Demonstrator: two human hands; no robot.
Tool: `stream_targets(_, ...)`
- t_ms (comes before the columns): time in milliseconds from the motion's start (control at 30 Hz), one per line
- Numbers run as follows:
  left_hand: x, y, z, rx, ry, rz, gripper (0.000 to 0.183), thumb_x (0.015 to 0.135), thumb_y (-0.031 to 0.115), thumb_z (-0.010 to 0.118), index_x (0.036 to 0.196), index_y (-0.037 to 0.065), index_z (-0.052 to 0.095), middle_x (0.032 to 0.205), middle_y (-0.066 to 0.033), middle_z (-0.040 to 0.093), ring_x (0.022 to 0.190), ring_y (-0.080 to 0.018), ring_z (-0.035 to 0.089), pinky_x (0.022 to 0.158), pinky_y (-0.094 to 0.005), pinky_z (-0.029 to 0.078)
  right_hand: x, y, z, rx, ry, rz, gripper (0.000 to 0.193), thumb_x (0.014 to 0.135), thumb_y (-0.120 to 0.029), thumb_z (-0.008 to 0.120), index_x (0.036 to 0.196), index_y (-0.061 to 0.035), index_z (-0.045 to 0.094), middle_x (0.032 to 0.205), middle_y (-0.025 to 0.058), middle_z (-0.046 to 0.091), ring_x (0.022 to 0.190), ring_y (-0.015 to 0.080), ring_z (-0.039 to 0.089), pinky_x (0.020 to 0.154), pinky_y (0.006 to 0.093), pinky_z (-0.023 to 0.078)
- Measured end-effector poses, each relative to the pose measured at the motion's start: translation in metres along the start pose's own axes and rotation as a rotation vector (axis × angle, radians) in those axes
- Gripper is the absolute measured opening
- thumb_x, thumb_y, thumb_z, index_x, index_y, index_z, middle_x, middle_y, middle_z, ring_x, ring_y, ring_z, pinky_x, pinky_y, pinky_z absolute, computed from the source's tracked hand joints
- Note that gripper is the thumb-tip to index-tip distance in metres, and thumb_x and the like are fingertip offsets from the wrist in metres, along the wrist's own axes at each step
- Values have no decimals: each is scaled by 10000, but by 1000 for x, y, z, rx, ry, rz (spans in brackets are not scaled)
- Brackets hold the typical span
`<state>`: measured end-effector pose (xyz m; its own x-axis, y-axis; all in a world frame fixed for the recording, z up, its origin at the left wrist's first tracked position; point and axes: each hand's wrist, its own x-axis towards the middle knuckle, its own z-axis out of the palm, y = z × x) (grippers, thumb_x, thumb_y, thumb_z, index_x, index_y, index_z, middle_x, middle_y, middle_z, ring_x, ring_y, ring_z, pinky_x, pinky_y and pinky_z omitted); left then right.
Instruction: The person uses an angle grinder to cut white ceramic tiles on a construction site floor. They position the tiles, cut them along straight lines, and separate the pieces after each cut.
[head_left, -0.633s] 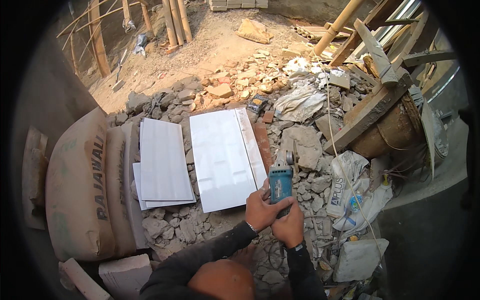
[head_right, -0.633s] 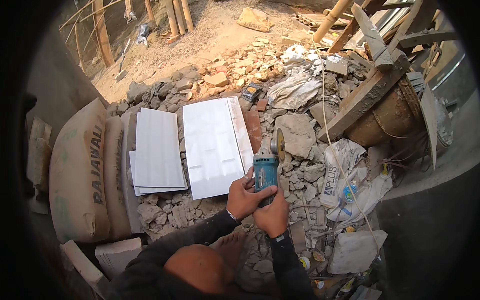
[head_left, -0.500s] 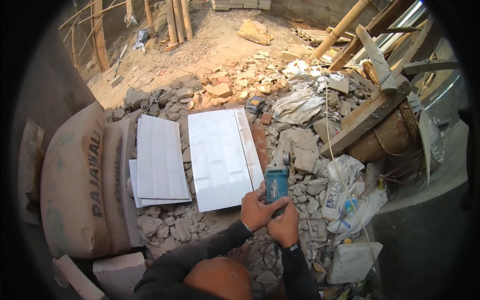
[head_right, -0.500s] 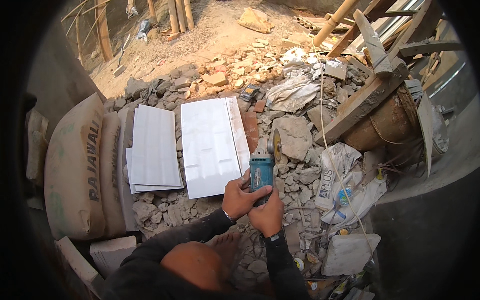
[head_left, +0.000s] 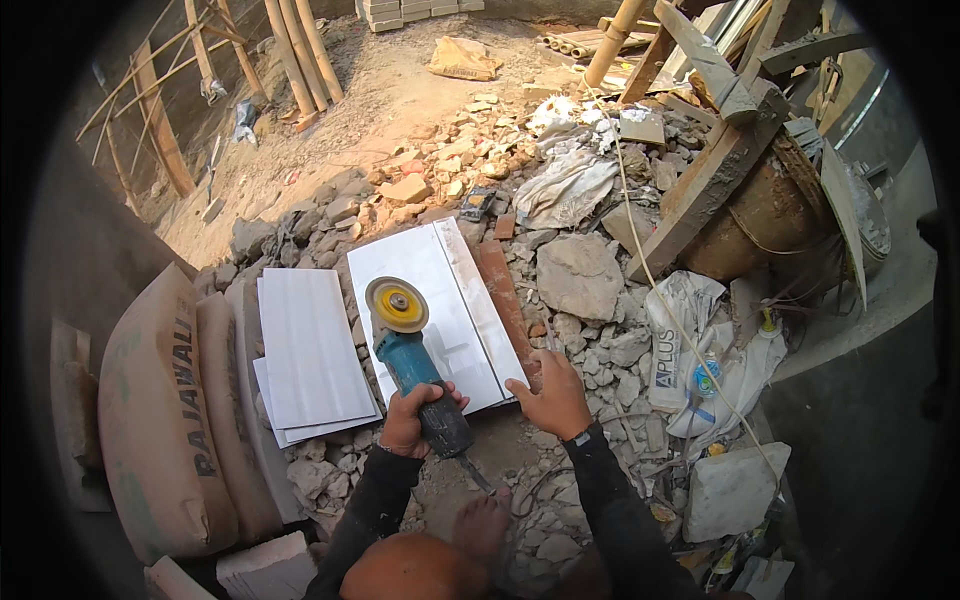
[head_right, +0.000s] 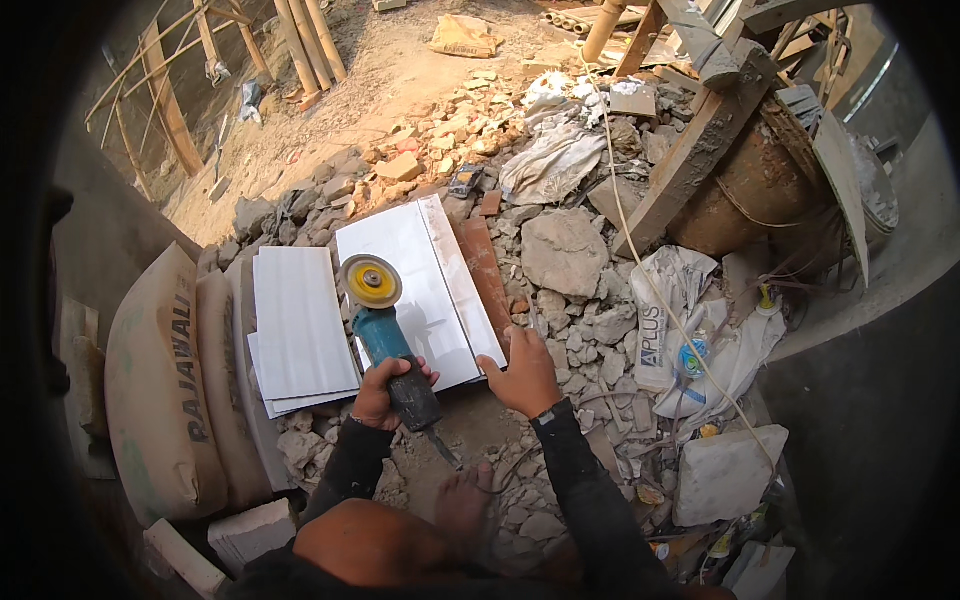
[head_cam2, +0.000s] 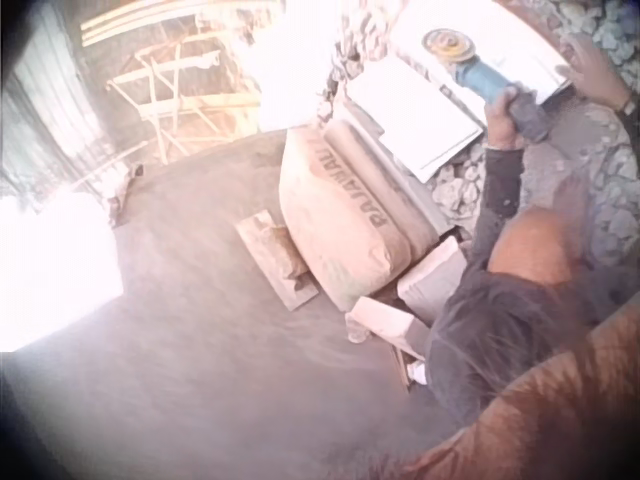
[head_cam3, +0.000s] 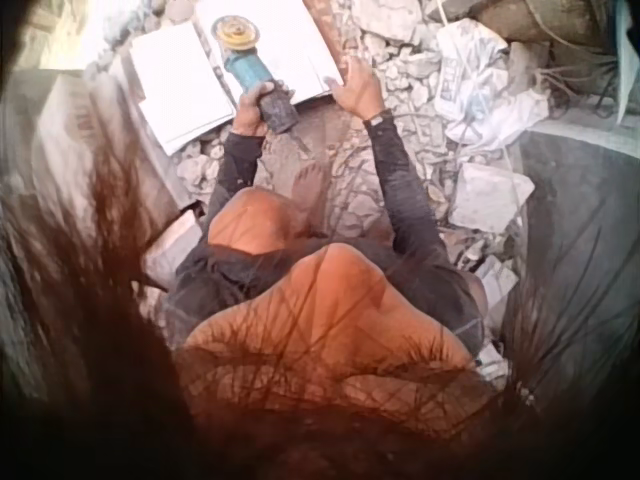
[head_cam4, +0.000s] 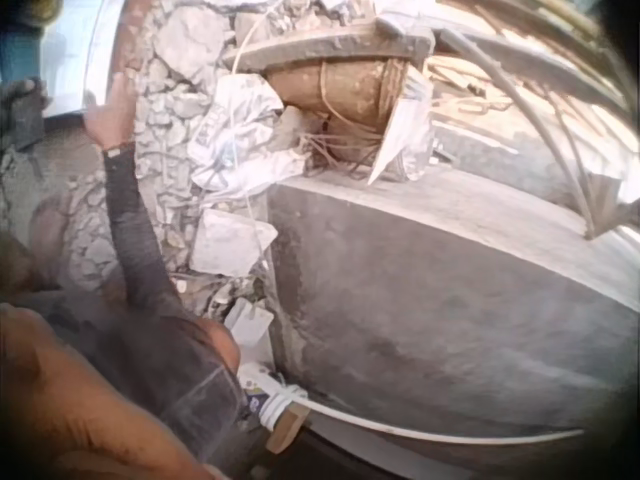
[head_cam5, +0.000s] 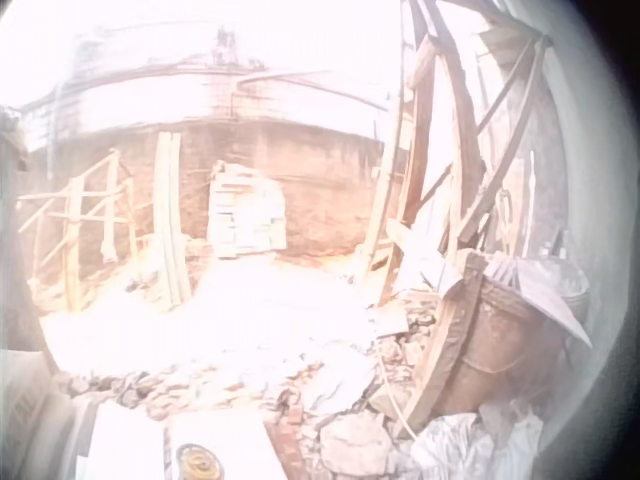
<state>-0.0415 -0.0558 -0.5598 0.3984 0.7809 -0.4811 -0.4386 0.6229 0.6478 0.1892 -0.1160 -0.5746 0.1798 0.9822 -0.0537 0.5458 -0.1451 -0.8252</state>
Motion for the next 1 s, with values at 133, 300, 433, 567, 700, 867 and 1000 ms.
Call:
stream_targets(133, -10, 3, -25, -63, 64, 38, 287, 813, 93, 614, 1023, -96, 561, 936, -159, 617, 844, -284, 664, 872, -436, 592, 30, 29, 38, -204, 177, 3, 503, 862, -325, 752, 1143, 37, 545, 1087, 254, 600, 1028, 430, 620, 875, 504, 492)
stream_targets(300, -22, -2, -35, -41, 48, 60, 342, 797, 122, 613, 1064, -78, 539, 964, -157, 606, 871, -285, 645, 881, -448, 570, 42, 41, 66, -82, 310, 62, 447, 821, -293, 750, 1047, 47, 568, 957, 256, 634, 926, 450, 629, 818, 505, 492)
stream_targets(433, -27, -5, -34, -7, 60, 74, 382, 792, 154, 604, 1111, -36, 514, 1013, -150, 586, 922, -286, 611, 916, -432, 531, 64, 48, 55, 5, 312, 159, 312, 825, -251, 697, 910, 23, 574, 842, 242, 628, 810, 409, 633, 737, 492, 483)
stream_targets(567, -25, -1, -30, -48, 46, 81, 374, 777, 122, 612, 1095, -54, 523, 998, -154, 596, 896, -278, 634, 885, -446, 556, 78, 63, 28, 188, 275, 250, 401, 855, -364, 705, 759, 2, 571, 737, 218, 647, 739, 379, 651, 669, 468, 484)
stream_targets(700, -26, 4, -25, -32, 37, 107, 382, 767, 111, 618, 1092, -65, 527, 985, -155, 600, 877, -276, 645, 868, -448, 567, 63, 79, 16, 33, 396, 196, 496, 896, -463, 697, 813, 8, 567, 722, 243, 636, 694, 419, 645, 629, 481, 480)
stream_targets(867, -29, 7, -23, 33, 17, 105, 395, 782, 132, 617, 1118, -47, 511, 1017, -156, 589, 917, -273, 626, 897, -442, 544, 47, 95, 26, -168, 435, 120, 448, 919, -417, 669, 940, 12, 540, 709, 271, 623, 688, 483, 627, 625, 537, 472)
stream_targets(1000, -25, 9, -21, 51, -4, 91, 411, 792, 136, 623, 1143, -42, 505, 1037, -153, 593, 925, -267, 624, 906, -439, 539, 41, 95, 42, -166, 424, 120, 429, 935, -413, 653, 913, 0, 538, 756, 280, 641, 725, 482, 639, 620, 537, 464)
